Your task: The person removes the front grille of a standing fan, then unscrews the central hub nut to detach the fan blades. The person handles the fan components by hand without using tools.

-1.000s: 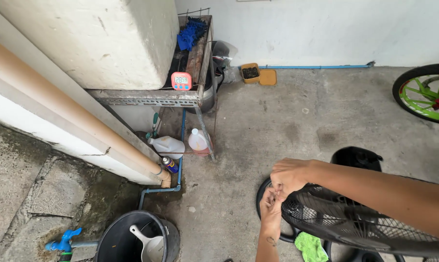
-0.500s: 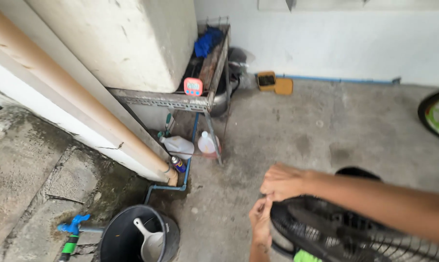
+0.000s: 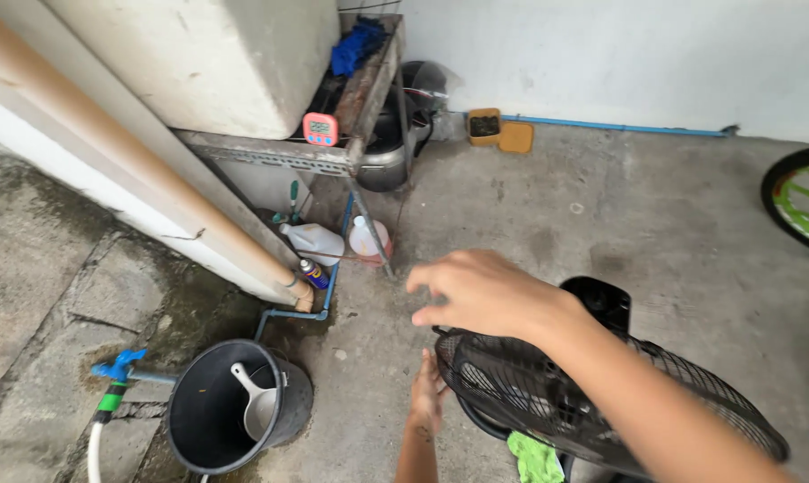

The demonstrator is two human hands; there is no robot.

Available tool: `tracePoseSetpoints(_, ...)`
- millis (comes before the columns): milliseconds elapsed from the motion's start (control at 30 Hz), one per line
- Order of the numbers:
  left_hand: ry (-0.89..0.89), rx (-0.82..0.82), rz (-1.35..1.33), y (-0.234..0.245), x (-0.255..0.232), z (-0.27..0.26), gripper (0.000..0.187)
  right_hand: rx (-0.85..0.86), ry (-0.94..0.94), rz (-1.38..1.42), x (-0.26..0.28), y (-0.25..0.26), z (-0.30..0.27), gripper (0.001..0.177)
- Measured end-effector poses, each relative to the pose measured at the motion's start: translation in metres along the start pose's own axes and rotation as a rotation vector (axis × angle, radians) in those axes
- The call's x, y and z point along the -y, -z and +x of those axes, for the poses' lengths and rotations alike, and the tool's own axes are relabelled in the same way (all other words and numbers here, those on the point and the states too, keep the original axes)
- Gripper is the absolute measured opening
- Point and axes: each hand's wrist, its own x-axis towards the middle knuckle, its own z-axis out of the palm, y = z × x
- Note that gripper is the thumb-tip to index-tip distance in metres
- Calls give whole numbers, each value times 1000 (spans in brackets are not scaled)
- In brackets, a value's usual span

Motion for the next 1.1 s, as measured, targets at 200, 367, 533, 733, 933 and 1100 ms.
tracePoseSetpoints(200,69,11,10,0,22,-9,74,-822,-204,428,-7,-49,-139,23)
tracePoseSetpoints(367,107,40,32,-3,28,-22,76,-472,-418,1033,-45,-206,-246,18)
tracePoseSetpoints(533,-327,-240,-94,-30,-15,-66,70,-400,-698,1516,-118,-393,-292,29)
tracePoseSetpoints(733,-1417,-172,464,-147,-104,-215,47,-1289,-1088,1892,-163,-428,-292,62)
tracePoseSetpoints(933,-1671,384,1226,-259,-87,-260,51,-1768,-861,1802,-186,-337,-302,89)
tracePoseSetpoints(1100,-1563,539,1609,-279,-84,-245,66,-1615,-754,1402,-178,-280,-322,85)
